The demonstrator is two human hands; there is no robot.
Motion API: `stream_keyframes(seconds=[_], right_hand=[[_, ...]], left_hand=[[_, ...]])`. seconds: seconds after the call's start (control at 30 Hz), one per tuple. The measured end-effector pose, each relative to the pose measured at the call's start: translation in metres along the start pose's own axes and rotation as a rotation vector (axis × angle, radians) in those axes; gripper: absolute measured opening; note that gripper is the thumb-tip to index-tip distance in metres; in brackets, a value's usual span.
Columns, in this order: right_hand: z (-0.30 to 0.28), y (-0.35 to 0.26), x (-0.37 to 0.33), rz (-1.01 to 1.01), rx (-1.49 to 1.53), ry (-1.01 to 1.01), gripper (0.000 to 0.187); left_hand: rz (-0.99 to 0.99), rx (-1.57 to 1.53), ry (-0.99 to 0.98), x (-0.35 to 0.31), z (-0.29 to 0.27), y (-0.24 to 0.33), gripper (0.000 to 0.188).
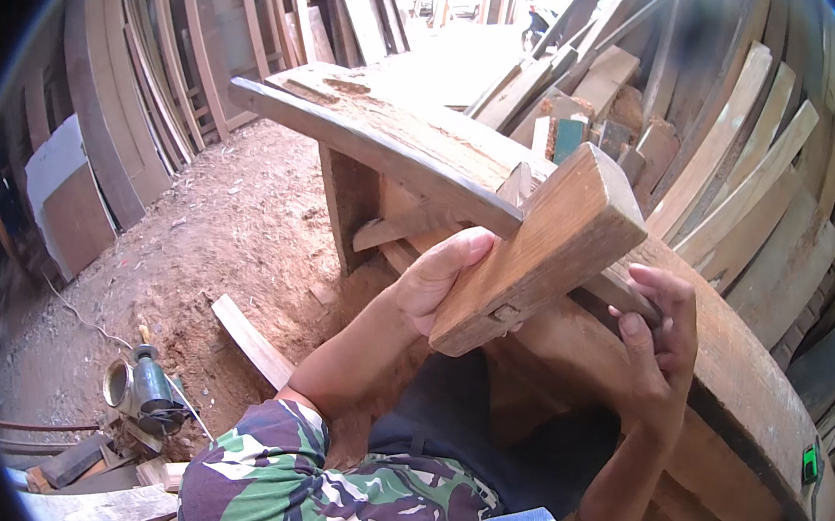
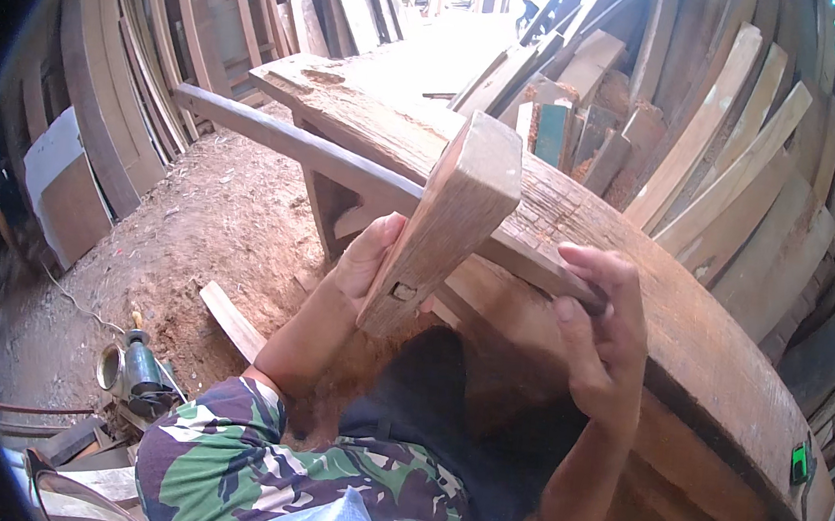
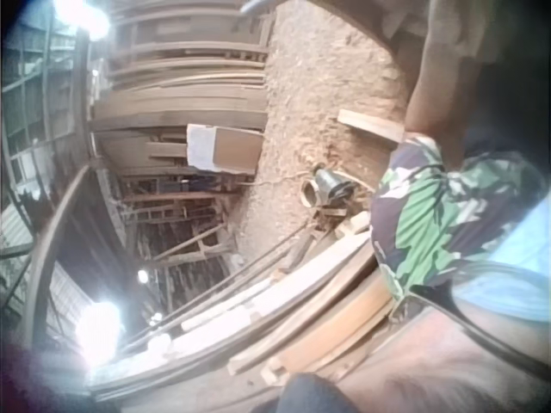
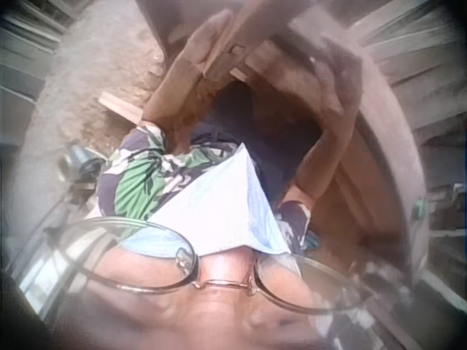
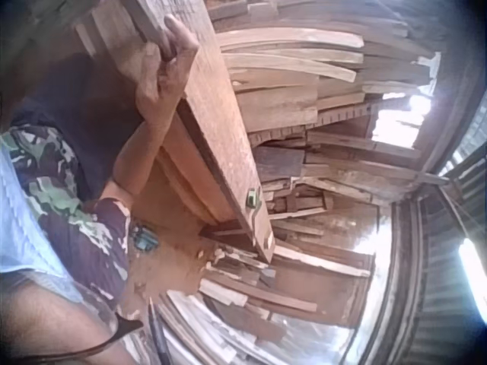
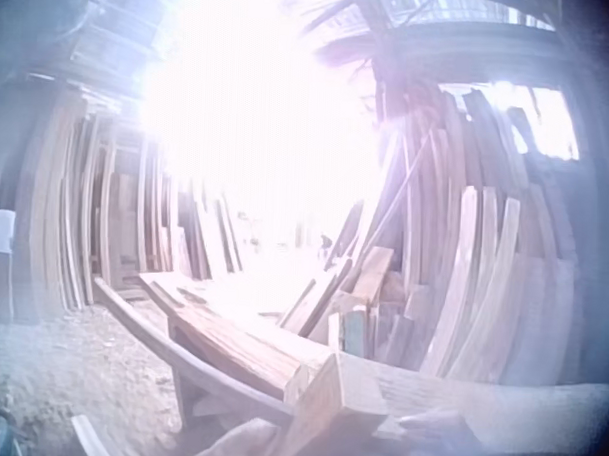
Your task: The person marks lines on a wooden board using a square and a pencil and uses a wooden hand plane to shave the surface of a wood piece while sitting on the ground.
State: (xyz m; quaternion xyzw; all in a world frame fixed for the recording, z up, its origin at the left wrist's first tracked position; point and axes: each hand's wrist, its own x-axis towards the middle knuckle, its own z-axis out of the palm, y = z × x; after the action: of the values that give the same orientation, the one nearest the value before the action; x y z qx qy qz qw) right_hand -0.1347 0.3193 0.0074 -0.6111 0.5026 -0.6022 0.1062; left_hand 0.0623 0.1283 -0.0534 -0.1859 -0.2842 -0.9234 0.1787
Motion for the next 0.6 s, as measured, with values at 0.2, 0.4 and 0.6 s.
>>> stream_keyframes(seconds=[0.2, 0.4, 0.6], right_hand=[[0.021, -0.007, 0.005, 0.045, 0.194, -0.075, 0.040], [0.021, -0.001, 0.003, 0.041, 0.314, -0.121, 0.043], [0.026, -0.006, 0.005, 0.085, 0.413, -0.116, 0.049]], left_hand=[[-0.005, -0.077, 0.187, -0.001, -0.007, -0.025, 0.063], [0.021, -0.137, 0.060, -0.003, -0.019, -0.034, 0.057], [0.021, -0.188, 0.008, -0.002, -0.024, -0.042, 0.061]])
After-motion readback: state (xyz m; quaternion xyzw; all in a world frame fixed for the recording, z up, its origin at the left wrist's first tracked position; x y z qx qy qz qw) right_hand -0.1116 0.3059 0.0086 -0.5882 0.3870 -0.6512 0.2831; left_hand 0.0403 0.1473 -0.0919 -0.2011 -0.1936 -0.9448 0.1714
